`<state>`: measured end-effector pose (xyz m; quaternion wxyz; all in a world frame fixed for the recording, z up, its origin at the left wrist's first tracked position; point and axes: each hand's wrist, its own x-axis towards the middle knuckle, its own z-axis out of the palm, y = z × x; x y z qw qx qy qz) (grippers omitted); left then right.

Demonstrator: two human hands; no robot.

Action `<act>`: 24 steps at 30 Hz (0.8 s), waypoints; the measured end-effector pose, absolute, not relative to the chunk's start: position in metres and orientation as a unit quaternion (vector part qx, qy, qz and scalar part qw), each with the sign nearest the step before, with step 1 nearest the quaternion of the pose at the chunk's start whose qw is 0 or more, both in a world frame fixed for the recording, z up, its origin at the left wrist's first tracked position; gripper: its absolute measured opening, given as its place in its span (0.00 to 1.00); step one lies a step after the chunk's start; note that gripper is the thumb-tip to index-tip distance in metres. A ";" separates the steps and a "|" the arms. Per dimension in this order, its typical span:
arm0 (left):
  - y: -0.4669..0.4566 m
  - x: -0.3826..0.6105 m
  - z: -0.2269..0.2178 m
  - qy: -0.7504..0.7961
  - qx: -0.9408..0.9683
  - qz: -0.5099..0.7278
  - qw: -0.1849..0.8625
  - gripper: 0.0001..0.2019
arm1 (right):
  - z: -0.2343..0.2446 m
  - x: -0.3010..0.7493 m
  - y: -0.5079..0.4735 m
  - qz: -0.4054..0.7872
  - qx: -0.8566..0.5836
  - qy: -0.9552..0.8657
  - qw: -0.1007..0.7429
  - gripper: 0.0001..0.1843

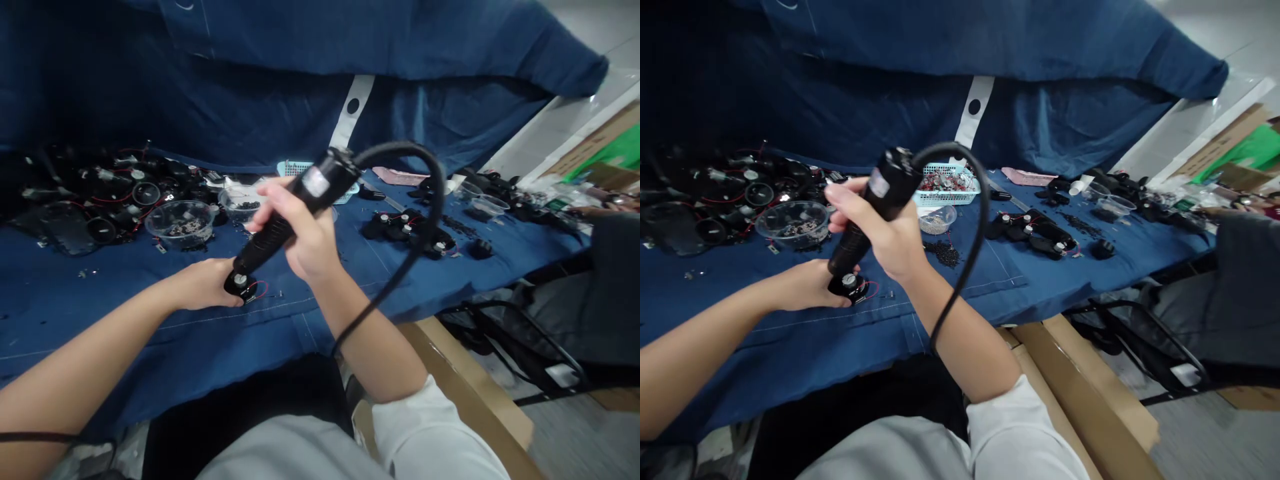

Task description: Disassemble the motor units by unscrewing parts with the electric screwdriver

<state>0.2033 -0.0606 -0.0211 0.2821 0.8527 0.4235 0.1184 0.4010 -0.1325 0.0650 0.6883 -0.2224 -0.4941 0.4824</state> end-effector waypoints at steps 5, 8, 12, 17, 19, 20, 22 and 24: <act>-0.064 0.210 -0.034 0.450 0.839 0.145 0.270 0.27 | 0.034 0.429 -0.179 0.570 -0.275 -0.378 0.675 0.19; -0.063 0.215 -0.031 0.457 0.811 0.210 0.299 0.39 | 0.006 0.434 -0.200 0.659 -0.323 -0.354 0.579 0.19; -0.078 0.233 -0.022 0.431 0.702 0.345 0.450 0.42 | -0.012 0.428 -0.217 0.717 -0.368 -0.370 0.463 0.25; -0.100 0.252 -0.014 0.413 0.631 0.366 0.546 0.43 | -0.012 0.423 -0.222 0.732 -0.374 -0.391 0.413 0.40; -0.103 0.255 -0.013 0.418 0.618 0.362 0.559 0.43 | -0.013 0.424 -0.222 0.735 -0.379 -0.403 0.392 0.45; -0.104 0.255 -0.013 0.421 0.611 0.359 0.567 0.43 | -0.014 0.426 -0.222 0.736 -0.381 -0.408 0.383 0.45; -0.104 0.256 -0.013 0.426 0.595 0.349 0.585 0.45 | -0.016 0.428 -0.221 0.741 -0.381 -0.415 0.366 0.45; -0.103 0.256 -0.014 0.432 0.584 0.334 0.601 0.46 | -0.017 0.429 -0.219 0.746 -0.375 -0.423 0.351 0.45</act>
